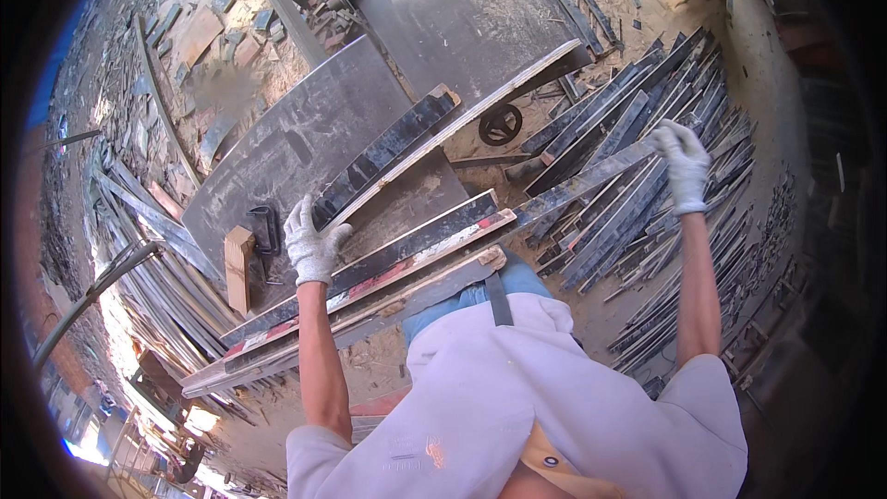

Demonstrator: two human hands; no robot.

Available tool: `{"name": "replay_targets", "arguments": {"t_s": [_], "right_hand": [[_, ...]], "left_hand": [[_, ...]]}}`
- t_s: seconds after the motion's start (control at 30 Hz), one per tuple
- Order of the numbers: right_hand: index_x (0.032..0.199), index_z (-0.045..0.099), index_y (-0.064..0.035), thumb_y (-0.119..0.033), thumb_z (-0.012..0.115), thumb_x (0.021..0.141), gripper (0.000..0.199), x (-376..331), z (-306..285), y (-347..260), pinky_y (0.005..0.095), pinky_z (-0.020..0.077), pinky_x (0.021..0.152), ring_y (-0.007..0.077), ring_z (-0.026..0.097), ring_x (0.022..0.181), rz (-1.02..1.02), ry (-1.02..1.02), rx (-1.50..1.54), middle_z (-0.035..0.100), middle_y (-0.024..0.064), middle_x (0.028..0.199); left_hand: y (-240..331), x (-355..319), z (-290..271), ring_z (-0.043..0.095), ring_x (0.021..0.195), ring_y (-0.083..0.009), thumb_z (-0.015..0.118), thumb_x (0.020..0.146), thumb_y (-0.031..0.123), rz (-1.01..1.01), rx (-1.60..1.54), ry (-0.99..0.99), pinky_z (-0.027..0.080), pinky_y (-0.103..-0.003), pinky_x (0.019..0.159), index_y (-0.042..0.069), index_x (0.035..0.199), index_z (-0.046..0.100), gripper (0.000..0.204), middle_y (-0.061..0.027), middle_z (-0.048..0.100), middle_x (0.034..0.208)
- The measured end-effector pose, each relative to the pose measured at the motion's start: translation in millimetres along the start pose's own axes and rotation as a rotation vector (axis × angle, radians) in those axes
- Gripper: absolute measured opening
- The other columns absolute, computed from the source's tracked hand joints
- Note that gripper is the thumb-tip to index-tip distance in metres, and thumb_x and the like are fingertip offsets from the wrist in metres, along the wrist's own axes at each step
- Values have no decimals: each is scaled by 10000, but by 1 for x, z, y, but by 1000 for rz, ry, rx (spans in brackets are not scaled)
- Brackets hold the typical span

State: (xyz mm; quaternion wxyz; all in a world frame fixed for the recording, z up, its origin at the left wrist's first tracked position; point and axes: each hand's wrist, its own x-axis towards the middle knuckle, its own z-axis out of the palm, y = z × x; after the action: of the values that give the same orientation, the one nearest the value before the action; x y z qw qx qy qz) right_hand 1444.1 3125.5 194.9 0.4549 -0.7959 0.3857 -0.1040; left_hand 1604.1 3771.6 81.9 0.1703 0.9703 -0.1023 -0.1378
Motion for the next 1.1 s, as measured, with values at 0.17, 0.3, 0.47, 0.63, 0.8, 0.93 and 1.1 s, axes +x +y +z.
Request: {"name": "replay_targets", "arguments": {"t_s": [0.17, 0.3, 0.47, 0.63, 0.8, 0.93, 1.1], "right_hand": [[1308, 716, -121, -201, 742, 970, 348, 18, 207, -35, 425, 571, 932, 332, 715, 1047, -848, -336, -490, 766, 130, 1121], [1459, 587, -149, -278, 820, 873, 643, 45, 304, -73, 477, 489, 1048, 327, 612, 1246, -1046, -534, -776, 683, 99, 1338], [1180, 662, -127, -267, 915, 767, 503, 60, 337, -94, 472, 526, 973, 354, 621, 1207, -960, -864, -1101, 678, 134, 1230], [1038, 624, -105, -227, 900, 796, 387, 71, 321, -68, 474, 537, 895, 376, 673, 1065, -703, -764, -754, 702, 158, 1076], [1159, 653, -116, -223, 867, 855, 387, 101, 298, -59, 452, 538, 925, 363, 675, 1032, -684, -658, -552, 707, 146, 1072], [1287, 660, -139, -383, 874, 843, 550, 109, 279, -64, 471, 504, 1011, 365, 632, 1137, -900, -482, -743, 683, 139, 1197], [1369, 641, -148, -527, 836, 850, 672, 113, 253, -80, 496, 478, 1066, 392, 597, 1228, -905, -592, -957, 648, 153, 1333]], "left_hand": [[-25, -12, 36, 533, 1354, -437, 756, 971, 487, -218, -32, 78, 438, -530, 1144, 77, 1557, 508, 757, -228, 578, 1471], [-15, 11, 34, 605, 1264, -415, 858, 870, 355, -479, -161, 35, 494, -502, 1077, 100, 1521, 573, 755, -243, 606, 1382], [-39, 24, 35, 708, 859, -243, 906, 741, 104, -433, -375, 174, 591, -373, 829, 62, 1015, 787, 302, -97, 705, 953], [-31, 41, 29, 728, 855, -148, 876, 795, 19, -325, -691, 238, 588, -326, 810, 59, 971, 748, 221, -52, 762, 922], [-7, 71, 32, 707, 860, -94, 833, 863, -3, -283, -863, 276, 577, -287, 783, 64, 1048, 773, 206, -16, 780, 909], [21, 101, 25, 701, 860, -92, 790, 924, 19, -288, -994, 181, 568, -274, 759, 67, 1138, 794, 218, -18, 786, 950], [28, 124, 20, 682, 833, -67, 738, 1002, 64, -363, -1118, -62, 534, -251, 672, 64, 1175, 801, 184, -18, 794, 994]]}}
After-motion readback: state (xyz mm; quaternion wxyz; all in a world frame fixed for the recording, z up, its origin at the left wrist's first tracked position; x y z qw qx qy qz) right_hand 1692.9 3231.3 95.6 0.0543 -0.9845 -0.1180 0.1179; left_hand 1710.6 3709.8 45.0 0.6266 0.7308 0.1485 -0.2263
